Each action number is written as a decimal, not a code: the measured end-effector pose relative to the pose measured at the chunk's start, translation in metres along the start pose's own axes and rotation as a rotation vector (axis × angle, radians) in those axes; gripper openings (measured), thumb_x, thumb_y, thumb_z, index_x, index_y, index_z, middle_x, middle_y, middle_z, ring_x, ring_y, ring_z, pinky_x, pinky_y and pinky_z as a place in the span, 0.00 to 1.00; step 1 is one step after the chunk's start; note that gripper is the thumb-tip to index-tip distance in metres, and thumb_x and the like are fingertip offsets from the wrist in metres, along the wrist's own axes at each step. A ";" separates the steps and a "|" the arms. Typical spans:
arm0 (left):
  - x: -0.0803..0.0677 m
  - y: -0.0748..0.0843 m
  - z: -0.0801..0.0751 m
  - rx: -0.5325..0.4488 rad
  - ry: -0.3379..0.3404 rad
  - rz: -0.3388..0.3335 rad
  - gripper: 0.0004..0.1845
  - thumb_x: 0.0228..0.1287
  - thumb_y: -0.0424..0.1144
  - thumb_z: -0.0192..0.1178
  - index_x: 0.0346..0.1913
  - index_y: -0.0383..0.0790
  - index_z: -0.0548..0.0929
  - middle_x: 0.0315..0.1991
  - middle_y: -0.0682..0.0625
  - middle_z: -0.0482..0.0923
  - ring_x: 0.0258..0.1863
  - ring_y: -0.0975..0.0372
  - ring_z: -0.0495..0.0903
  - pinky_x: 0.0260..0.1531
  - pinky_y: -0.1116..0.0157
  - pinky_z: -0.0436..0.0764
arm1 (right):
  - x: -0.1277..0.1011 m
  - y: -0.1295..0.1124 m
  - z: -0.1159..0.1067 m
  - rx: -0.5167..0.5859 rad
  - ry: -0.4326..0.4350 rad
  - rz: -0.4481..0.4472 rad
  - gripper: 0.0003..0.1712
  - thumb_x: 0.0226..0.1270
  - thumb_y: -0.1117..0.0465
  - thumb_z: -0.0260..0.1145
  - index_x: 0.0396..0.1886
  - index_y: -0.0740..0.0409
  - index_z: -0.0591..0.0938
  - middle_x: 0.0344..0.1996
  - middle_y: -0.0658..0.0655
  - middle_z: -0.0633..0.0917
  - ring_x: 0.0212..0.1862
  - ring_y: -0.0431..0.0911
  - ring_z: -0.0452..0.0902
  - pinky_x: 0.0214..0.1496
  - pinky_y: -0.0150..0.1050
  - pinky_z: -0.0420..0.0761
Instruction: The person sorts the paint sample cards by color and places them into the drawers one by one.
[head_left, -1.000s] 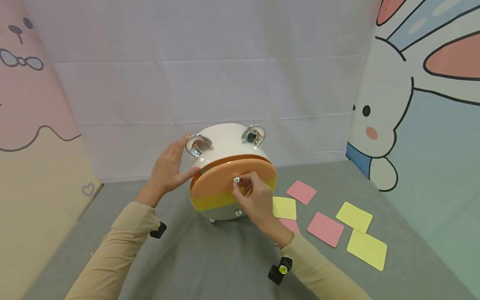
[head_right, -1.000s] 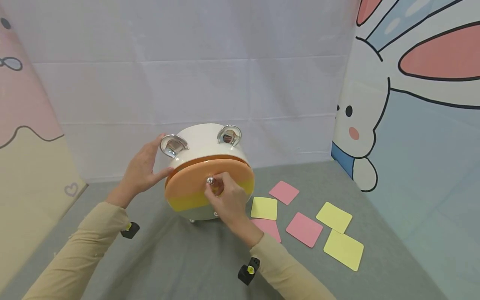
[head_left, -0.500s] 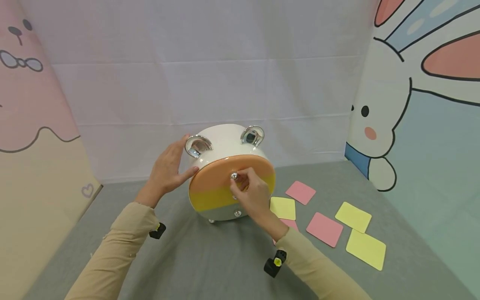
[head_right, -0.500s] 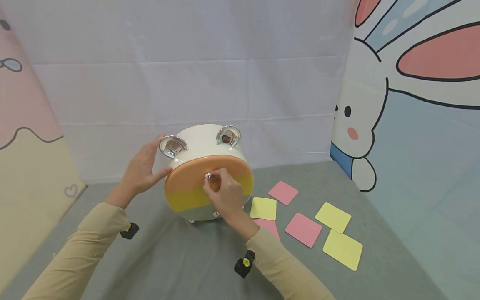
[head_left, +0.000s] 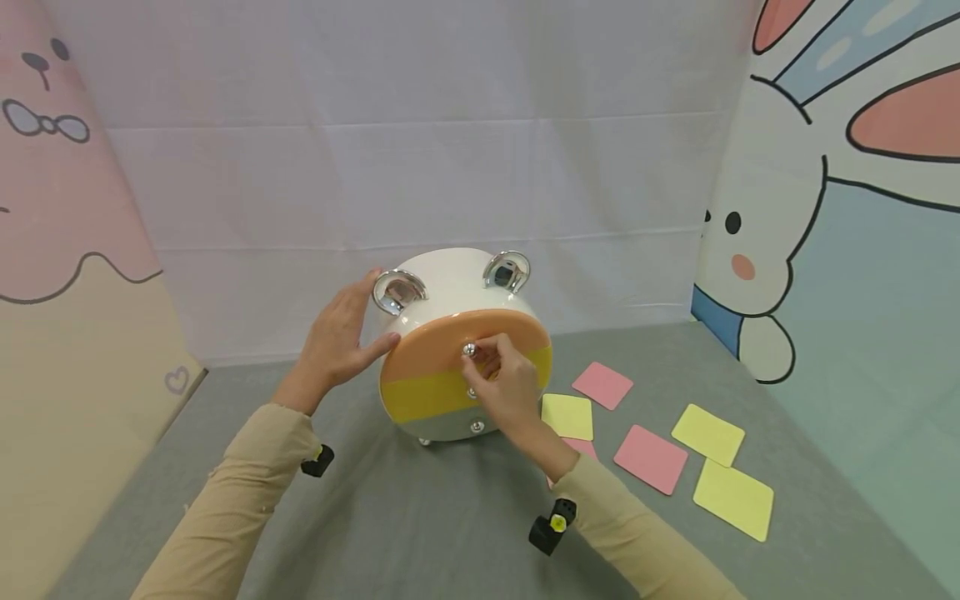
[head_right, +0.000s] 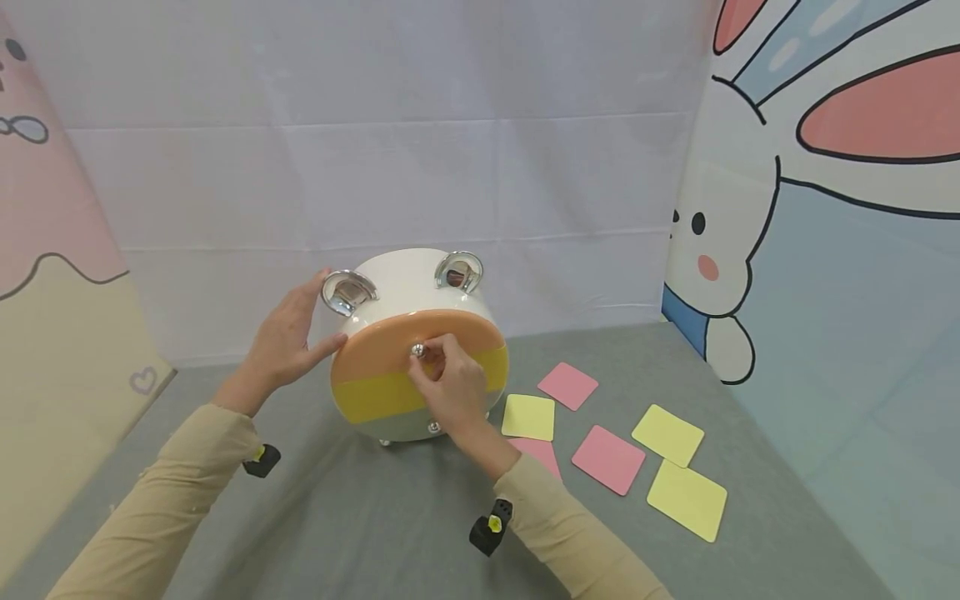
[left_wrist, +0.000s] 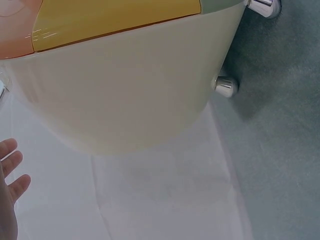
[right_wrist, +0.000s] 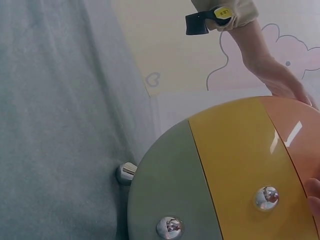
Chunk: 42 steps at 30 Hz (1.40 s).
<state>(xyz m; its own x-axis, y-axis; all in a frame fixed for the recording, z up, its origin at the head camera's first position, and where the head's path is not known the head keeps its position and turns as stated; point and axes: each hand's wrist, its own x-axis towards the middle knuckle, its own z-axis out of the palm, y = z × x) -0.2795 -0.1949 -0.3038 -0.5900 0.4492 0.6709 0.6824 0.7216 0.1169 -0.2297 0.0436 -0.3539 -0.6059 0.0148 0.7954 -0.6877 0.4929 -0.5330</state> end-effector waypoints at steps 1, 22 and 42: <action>0.000 0.000 0.000 0.001 -0.002 -0.002 0.47 0.57 0.70 0.40 0.71 0.41 0.50 0.66 0.43 0.59 0.61 0.48 0.62 0.57 0.49 0.63 | 0.000 0.000 -0.001 0.007 -0.002 0.002 0.10 0.52 0.66 0.68 0.32 0.63 0.76 0.24 0.55 0.81 0.21 0.42 0.74 0.24 0.30 0.77; 0.000 0.001 -0.003 0.021 -0.017 -0.003 0.50 0.53 0.73 0.40 0.70 0.41 0.49 0.62 0.39 0.63 0.58 0.47 0.65 0.54 0.48 0.66 | -0.043 0.029 0.000 -0.042 -0.060 0.094 0.12 0.50 0.62 0.70 0.31 0.61 0.77 0.22 0.52 0.82 0.21 0.41 0.76 0.23 0.32 0.77; 0.000 0.003 -0.001 -0.006 -0.009 0.001 0.51 0.53 0.73 0.40 0.71 0.40 0.49 0.62 0.39 0.63 0.58 0.47 0.64 0.55 0.48 0.65 | -0.054 0.022 0.016 0.012 -0.005 0.200 0.07 0.51 0.62 0.67 0.28 0.57 0.77 0.22 0.50 0.82 0.22 0.39 0.76 0.24 0.30 0.76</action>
<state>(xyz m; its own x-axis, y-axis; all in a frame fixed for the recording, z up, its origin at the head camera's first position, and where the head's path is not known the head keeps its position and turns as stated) -0.2767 -0.1930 -0.3023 -0.5928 0.4547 0.6648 0.6856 0.7180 0.1203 -0.2185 0.0394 -0.4130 -0.7327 0.1070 0.6721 -0.5585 0.4700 -0.6836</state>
